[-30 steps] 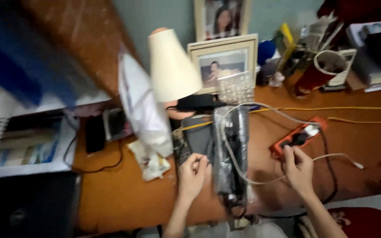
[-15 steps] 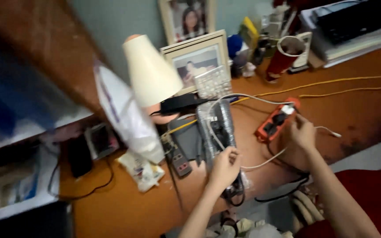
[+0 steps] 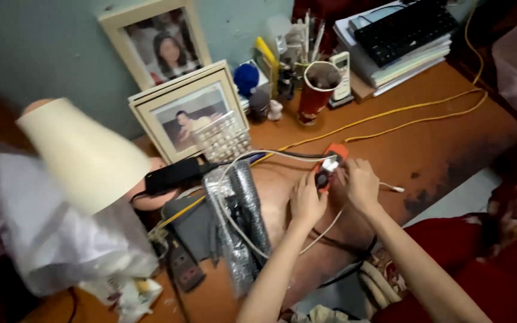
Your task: The person clears clutter from a wooden desk, including a power strip, cables, and a laptop. They then use a gray cloth to wipe the desk surface and the laptop lid.
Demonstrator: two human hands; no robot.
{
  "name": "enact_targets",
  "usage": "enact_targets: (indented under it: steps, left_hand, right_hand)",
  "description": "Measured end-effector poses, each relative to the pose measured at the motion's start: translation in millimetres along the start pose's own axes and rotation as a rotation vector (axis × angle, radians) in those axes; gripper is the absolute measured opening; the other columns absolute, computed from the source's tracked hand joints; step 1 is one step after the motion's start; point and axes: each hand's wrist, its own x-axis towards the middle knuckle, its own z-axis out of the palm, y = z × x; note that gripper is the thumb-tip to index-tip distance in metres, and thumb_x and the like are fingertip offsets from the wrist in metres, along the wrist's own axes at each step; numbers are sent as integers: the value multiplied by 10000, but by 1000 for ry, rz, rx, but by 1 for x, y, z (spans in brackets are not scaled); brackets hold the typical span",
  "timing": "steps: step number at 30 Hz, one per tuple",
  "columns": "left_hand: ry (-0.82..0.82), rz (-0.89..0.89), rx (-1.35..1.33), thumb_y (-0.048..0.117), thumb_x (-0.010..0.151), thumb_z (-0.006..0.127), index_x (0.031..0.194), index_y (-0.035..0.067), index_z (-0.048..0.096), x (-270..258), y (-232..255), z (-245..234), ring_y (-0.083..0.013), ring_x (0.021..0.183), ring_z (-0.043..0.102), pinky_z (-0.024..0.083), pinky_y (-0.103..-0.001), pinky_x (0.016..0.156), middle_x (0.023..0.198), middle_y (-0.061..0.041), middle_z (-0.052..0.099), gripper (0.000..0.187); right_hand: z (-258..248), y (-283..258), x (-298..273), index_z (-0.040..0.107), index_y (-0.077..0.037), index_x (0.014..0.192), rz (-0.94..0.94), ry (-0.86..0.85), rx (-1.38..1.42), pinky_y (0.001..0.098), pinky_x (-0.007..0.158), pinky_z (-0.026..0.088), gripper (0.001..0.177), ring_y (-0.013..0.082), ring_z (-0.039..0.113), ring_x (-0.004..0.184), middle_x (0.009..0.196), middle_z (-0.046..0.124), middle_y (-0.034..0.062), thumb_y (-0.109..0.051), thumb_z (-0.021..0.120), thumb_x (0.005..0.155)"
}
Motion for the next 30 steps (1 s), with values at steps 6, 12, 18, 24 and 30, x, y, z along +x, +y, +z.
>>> enact_targets:
  steps: [6,12,18,24,30]
  left_hand:
    - [76,-61,218,315,847,643,1242,91,582,33,-22,54,-398,1110,574,462,-530,925,1287,-162,579,458]
    - [160,-57,226,263,824,646,1089,138,593,36,-46,79,-350,882,650,529,-475,771,1010,-108,666,297]
    - [158,-82,225,203,794,675,1067,145,605,36,-43,76,-335,908,654,526,-466,776,1054,-94,665,288]
    - [127,-129,138,159,790,681,1066,111,616,36,-30,62,-367,965,648,530,-491,807,1143,-118,646,288]
    - [100,-156,119,171,803,689,1089,112,606,31,-8,42,-370,992,640,521,-485,842,1119,-113,639,303]
  right_hand:
    - [9,5,14,733,-320,936,-103,-33,-181,434,898,447,197,238,477,1205,1362,531,-13,-426,694,773]
    - [-7,-13,-1,689,-271,1052,-79,8,-171,496,868,425,282,227,503,1216,1439,520,37,-430,649,823]
    - [0,3,19,551,-199,1295,-108,-179,54,541,886,425,605,249,515,1177,1400,533,41,-549,620,806]
    - [20,14,28,677,-137,1080,-335,-64,227,377,821,468,405,256,563,1075,1136,609,90,-420,704,792]
    - [42,24,31,539,-10,1140,-358,-252,321,438,845,522,436,383,630,1001,986,627,219,-378,569,909]
